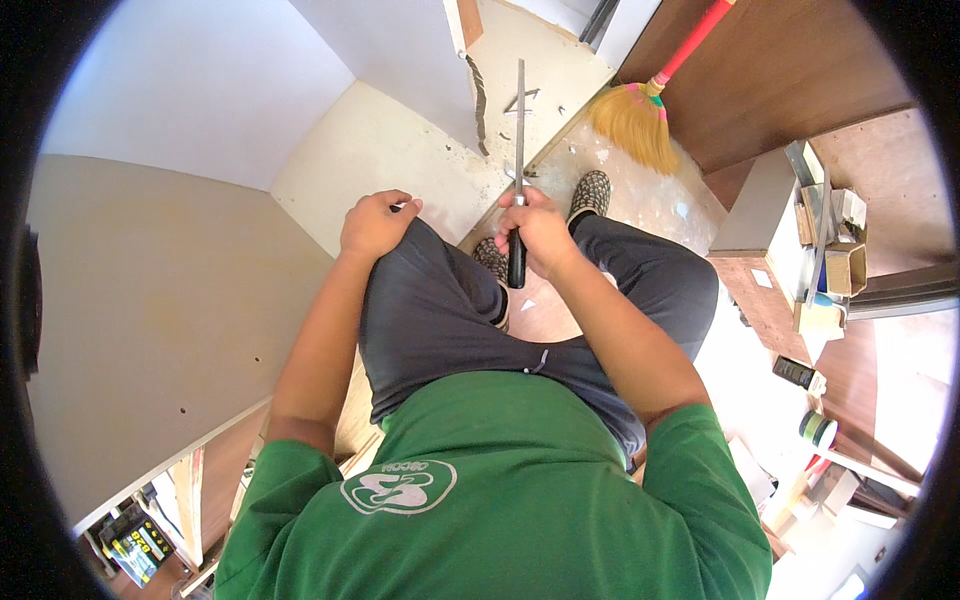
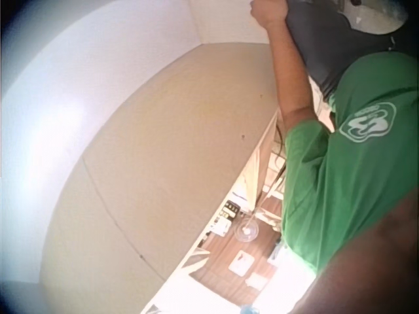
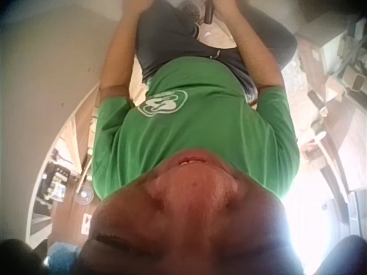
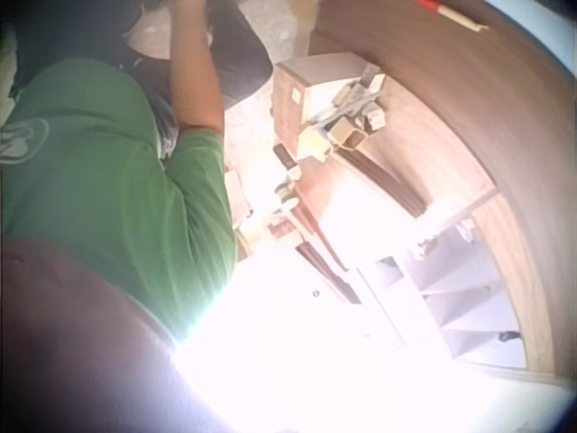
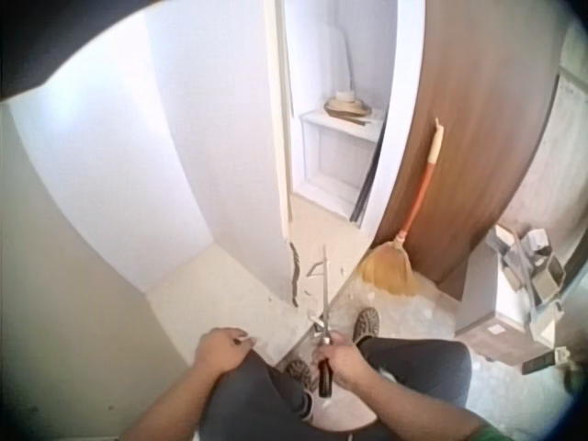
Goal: The person uses a ruler and a knife to measure and clear debris from pre-drilled holes in a cabinet panel, then fits and secures a metal hinge into the prepared slots while sitting on the floor.
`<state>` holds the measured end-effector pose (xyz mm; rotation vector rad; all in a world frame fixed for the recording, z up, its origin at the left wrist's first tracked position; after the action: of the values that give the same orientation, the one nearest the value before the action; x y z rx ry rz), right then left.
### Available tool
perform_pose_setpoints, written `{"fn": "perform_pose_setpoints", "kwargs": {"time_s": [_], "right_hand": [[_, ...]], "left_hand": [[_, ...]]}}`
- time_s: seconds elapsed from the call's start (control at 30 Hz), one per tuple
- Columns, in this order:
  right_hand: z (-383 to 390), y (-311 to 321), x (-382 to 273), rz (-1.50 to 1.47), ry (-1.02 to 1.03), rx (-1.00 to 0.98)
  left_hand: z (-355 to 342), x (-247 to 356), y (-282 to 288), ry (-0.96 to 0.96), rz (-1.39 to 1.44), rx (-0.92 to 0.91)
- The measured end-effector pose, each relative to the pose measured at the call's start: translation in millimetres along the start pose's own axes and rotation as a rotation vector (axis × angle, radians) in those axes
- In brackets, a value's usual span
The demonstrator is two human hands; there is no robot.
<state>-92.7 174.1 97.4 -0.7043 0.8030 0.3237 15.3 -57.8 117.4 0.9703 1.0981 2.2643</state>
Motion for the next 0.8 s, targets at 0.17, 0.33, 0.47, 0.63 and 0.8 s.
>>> {"fn": "perform_pose_setpoints", "kwargs": {"time_s": [0.17,0.33,0.47,0.63,0.8], "right_hand": [[-0.5,-36.4,-11.6,-0.091,0.071,-0.004],[-17.4,-69.8,-27.3,0.019,0.335,-0.004],[-31.4,-79.7,-49.5,0.141,0.338,0.032],[-42.9,-79.3,-88.4,0.327,0.37,0.224],[-92.1,-43.5,-170.4,0.02,0.502,0.152]], "left_hand": [[4.9,1.8,5.3,-0.079,0.125,0.083],[19.8,65.8,13.0,-0.493,0.794,-0.19],[17.7,89.1,33.1,-0.517,0.245,0.117],[-10.2,72.5,45.6,-0.534,0.361,0.017],[-50.7,40.0,56.7,-0.44,0.536,-0.109]]}}
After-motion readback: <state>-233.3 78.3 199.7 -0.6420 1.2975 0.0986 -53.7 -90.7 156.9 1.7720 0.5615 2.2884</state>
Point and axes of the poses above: each hand's wrist, its own z-axis away from the middle knuckle, its own y-axis out of the back of the hand, x = y × z, the point moved 3 cm from there along -z, towards the middle knuckle, and after that the axes turned 6 degrees about -x, right-handed, at the moved point
